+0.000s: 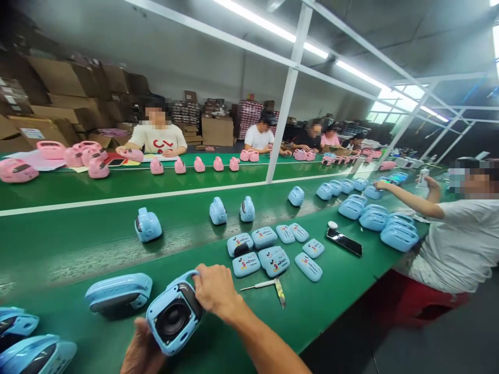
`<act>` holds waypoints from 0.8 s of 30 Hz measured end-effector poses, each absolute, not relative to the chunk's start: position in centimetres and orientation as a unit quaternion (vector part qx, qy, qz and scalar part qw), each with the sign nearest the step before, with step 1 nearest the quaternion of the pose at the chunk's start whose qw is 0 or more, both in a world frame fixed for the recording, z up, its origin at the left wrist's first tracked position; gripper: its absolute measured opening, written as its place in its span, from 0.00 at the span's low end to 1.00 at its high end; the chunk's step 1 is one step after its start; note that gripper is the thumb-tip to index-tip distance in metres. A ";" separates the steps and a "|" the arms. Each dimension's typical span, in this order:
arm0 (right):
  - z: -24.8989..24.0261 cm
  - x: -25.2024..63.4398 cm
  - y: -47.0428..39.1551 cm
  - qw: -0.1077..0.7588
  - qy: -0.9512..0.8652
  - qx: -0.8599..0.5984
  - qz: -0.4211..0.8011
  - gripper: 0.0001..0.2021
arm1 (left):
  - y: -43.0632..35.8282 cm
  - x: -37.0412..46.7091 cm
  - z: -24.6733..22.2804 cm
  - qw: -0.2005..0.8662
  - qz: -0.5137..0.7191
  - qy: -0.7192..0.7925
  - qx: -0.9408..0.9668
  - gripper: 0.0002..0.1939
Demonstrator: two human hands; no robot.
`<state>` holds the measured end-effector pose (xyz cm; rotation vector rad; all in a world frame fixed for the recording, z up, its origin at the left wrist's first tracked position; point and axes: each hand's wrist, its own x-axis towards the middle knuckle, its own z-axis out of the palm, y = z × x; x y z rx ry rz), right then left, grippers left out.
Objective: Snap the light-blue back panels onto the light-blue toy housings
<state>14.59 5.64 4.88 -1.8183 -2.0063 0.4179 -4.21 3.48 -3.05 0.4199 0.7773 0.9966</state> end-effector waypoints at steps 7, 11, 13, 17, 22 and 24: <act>2.8 24.7 5.9 0.172 -0.738 -0.639 0.132 0.30 | 2.5 -5.5 -3.5 0.660 0.529 0.453 0.282 0.44; 2.3 27.9 7.3 0.105 -0.767 -0.622 0.120 0.32 | 5.0 -5.4 -2.8 0.408 0.576 0.504 0.497 0.41; 1.9 28.2 7.5 0.080 -0.781 -0.608 0.117 0.28 | 5.9 -5.5 -2.6 0.291 0.551 0.469 0.626 0.35; 1.2 28.6 7.4 0.057 -0.797 -0.591 0.111 0.33 | 6.2 -6.1 -2.6 0.151 0.467 0.356 0.795 0.30; 0.9 29.3 6.6 0.066 -0.817 -0.563 0.109 0.29 | 4.6 -7.7 -2.8 0.060 0.403 0.288 0.867 0.30; 1.0 29.3 6.2 0.070 -0.822 -0.554 0.112 0.30 | 3.9 -8.5 -3.1 0.050 0.395 0.277 0.874 0.31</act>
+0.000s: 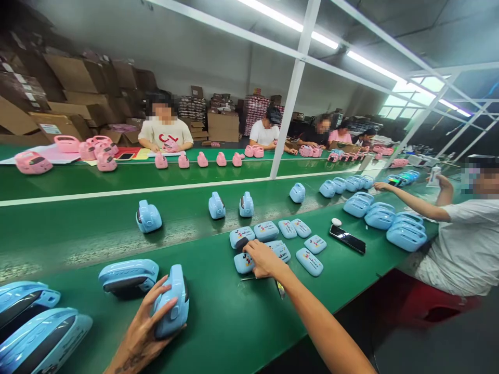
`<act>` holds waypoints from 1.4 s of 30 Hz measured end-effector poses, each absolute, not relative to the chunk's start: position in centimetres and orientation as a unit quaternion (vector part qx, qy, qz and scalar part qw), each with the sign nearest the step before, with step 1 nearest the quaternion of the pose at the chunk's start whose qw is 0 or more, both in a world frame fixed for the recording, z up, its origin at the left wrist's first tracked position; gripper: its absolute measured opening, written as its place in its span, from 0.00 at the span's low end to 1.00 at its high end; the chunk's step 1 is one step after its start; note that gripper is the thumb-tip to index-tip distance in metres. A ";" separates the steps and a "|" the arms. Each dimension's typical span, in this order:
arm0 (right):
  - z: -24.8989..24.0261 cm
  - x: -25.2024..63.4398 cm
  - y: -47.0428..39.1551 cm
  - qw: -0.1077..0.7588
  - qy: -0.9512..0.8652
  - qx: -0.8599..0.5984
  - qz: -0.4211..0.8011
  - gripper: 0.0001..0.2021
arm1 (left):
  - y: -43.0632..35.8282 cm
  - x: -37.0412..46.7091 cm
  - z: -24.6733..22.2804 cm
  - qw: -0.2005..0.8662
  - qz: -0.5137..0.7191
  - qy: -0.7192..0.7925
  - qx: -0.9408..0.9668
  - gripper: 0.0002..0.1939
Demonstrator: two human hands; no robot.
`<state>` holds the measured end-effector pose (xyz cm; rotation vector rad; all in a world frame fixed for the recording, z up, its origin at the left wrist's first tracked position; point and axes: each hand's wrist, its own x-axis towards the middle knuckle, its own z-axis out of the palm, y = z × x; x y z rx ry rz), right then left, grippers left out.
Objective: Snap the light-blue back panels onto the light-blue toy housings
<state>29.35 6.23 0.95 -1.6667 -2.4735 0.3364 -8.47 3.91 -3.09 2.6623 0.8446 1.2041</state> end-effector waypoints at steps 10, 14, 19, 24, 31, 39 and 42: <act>0.2 31.5 4.6 0.456 -0.596 -0.527 0.399 0.31 | 3.0 -8.4 -4.0 0.349 0.527 0.487 0.603 0.42; -0.1 32.0 4.3 0.536 -0.504 -0.503 0.453 0.26 | 3.9 -6.4 -3.3 0.466 0.566 0.521 0.438 0.45; -0.7 27.8 2.9 0.628 -0.315 -0.397 0.591 0.23 | 5.2 -4.6 -3.0 0.213 0.571 0.475 0.635 0.35; -3.2 21.8 1.3 0.577 -0.231 -0.408 0.668 0.27 | 4.4 -6.4 -3.1 0.067 0.435 0.345 0.829 0.21; -2.7 19.9 2.3 0.596 -0.242 -0.376 0.667 0.26 | 1.1 -8.8 -1.6 0.024 0.333 0.260 0.906 0.23; -3.6 16.3 7.4 0.594 -0.211 -0.345 0.696 0.18 | -0.4 -9.5 1.0 0.066 0.481 0.359 0.797 0.18; -4.6 16.4 7.4 0.597 -0.209 -0.328 0.701 0.18 | 3.5 -7.7 4.6 0.079 0.455 0.479 0.747 0.10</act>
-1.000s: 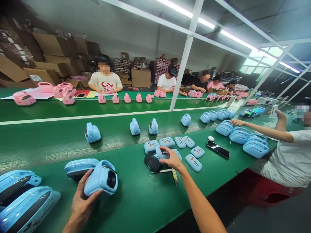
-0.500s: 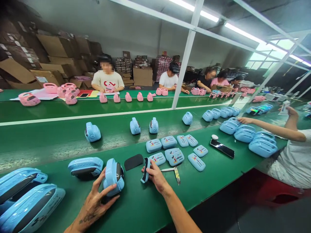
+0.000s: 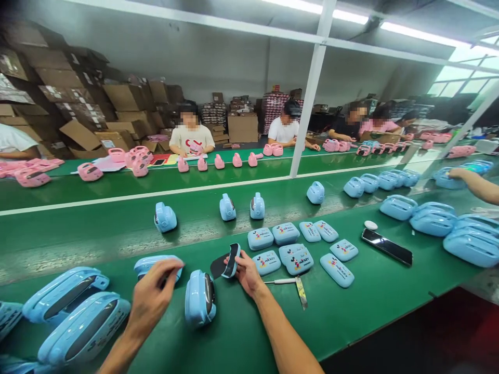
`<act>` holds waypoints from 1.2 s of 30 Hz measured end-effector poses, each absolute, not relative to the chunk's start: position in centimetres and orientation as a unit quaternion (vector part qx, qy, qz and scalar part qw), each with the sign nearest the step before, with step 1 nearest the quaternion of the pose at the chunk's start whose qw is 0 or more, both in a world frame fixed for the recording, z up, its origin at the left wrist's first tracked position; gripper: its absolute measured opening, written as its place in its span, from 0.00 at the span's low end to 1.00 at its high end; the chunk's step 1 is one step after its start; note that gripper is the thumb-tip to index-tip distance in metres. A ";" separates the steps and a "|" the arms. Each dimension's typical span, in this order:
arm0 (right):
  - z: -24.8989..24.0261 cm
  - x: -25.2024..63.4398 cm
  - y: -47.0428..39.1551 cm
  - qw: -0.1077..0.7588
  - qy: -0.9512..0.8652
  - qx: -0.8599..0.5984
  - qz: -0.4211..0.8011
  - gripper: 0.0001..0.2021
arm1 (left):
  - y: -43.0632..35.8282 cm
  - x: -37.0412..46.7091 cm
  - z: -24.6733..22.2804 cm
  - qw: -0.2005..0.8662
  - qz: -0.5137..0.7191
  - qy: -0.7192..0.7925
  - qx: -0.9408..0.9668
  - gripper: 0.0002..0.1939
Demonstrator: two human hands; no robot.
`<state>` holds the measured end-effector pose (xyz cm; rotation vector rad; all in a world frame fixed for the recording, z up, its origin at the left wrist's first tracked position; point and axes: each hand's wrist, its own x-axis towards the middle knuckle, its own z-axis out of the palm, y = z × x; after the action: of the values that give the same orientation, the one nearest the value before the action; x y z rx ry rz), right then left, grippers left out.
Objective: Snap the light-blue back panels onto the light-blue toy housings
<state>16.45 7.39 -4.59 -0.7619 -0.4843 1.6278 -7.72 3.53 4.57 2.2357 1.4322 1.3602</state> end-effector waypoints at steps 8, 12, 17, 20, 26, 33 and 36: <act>-5.1 17.2 7.1 0.612 -0.204 -0.273 0.714 0.17 | 16.2 1.9 6.8 0.201 -0.032 0.500 0.842 0.26; -5.2 17.2 7.5 0.607 -0.211 -0.239 0.728 0.16 | 16.9 2.8 4.8 0.178 -0.111 0.502 0.839 0.33; -4.8 16.6 7.9 0.604 -0.236 -0.246 0.720 0.19 | 17.4 2.6 4.3 0.168 -0.177 0.503 0.830 0.26; -4.0 16.9 8.1 0.596 -0.267 -0.266 0.709 0.20 | 17.8 2.8 4.6 0.175 -0.219 0.487 0.827 0.12; -1.5 20.0 5.2 0.530 -0.431 -0.408 0.605 0.25 | 17.9 3.2 5.2 0.153 -0.202 0.456 0.853 0.06; -0.4 21.5 -0.3 0.243 -0.760 -0.557 0.229 0.34 | 17.9 4.5 5.1 0.121 -0.164 0.455 0.867 0.10; -1.0 24.1 -0.9 0.363 -0.704 -0.565 0.228 0.31 | 18.1 5.1 5.1 0.126 -0.161 0.454 0.867 0.11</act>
<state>24.15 -0.87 -1.02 -1.4550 -1.8132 0.5879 5.11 18.06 5.06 2.5240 1.3230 -0.4683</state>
